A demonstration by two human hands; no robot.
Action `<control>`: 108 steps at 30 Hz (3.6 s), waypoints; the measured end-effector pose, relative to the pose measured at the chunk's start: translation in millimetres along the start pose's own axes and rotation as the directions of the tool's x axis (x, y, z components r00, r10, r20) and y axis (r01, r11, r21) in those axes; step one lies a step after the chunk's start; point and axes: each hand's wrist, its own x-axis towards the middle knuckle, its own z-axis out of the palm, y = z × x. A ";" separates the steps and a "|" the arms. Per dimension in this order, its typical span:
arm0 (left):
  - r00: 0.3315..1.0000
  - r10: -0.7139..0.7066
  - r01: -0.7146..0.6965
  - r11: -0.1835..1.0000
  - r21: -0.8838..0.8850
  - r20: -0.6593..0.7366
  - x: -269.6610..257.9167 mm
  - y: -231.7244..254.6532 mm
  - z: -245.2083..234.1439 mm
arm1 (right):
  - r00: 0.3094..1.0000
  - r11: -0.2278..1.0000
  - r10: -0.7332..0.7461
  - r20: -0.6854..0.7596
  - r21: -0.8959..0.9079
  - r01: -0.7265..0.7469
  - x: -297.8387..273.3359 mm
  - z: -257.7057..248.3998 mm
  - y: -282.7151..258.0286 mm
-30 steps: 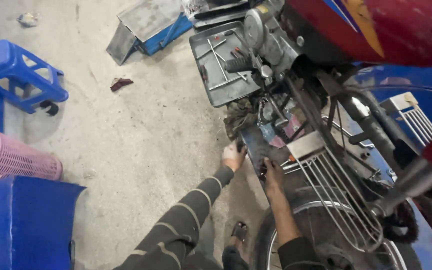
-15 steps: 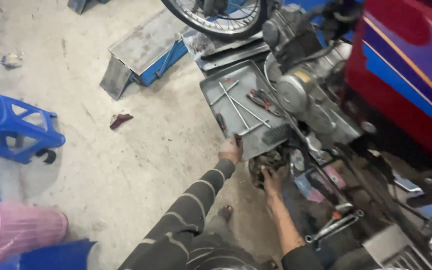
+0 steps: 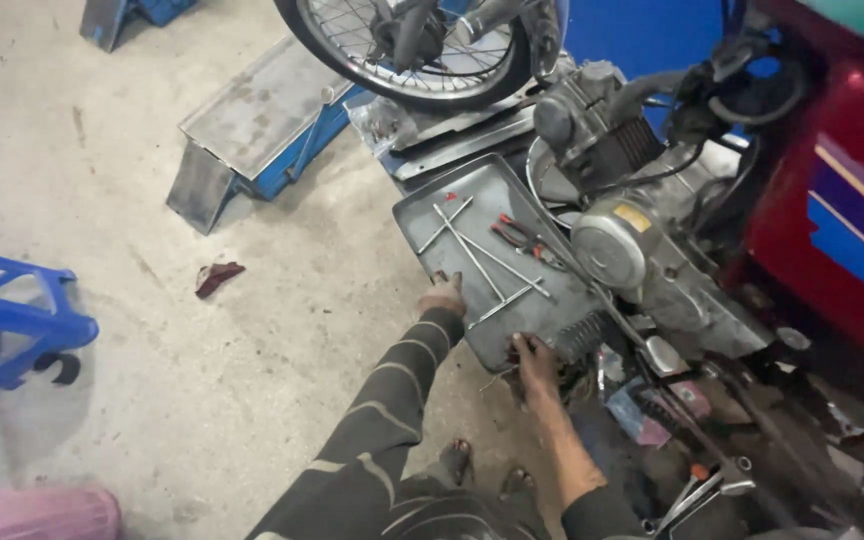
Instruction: The person works on the rear wheel of a motorcycle in a workshop. They use a wrench to loosen and remove the axle nut, then detach the wheel from the frame. The person then removes the chain from the sprocket and places the wheel on the floor.
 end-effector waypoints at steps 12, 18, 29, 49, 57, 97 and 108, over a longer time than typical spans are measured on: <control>0.986 -0.024 -0.047 0.906 -0.420 -0.164 -24.3 -14.3 20.2 | 0.803 0.377 -0.572 0.170 -0.815 0.441 0.1 8.6 -79.0; 0.953 -0.294 0.163 0.713 -0.682 -0.079 -72.7 7.9 -14.4 | 0.727 0.093 -0.661 0.186 -0.941 0.326 36.6 11.0 -48.7; 0.972 -0.209 0.024 0.542 -0.840 -0.107 70.2 -35.6 86.3 | 0.780 0.258 -0.613 0.123 -0.903 0.345 57.9 -18.3 -42.4; 0.991 -0.104 -0.020 0.500 -0.866 -0.083 8.2 -20.3 7.9 | 0.821 0.434 -0.567 0.075 -0.820 0.374 63.8 -10.4 -26.8; 0.932 -0.111 -0.253 0.483 -0.838 -0.345 -88.0 1.0 -104.2 | 0.855 0.557 -0.513 0.069 -0.731 0.393 94.3 -5.5 6.4; 0.989 0.119 -0.133 0.530 -0.838 -0.082 -2.2 -15.7 33.5 | 0.821 0.699 -0.569 0.051 -0.495 0.516 78.2 -22.8 14.2; 0.992 0.117 -0.103 0.534 -0.839 -0.048 -40.6 -16.4 13.5 | 0.881 0.606 -0.460 0.113 -0.685 0.405 56.5 -24.7 -3.4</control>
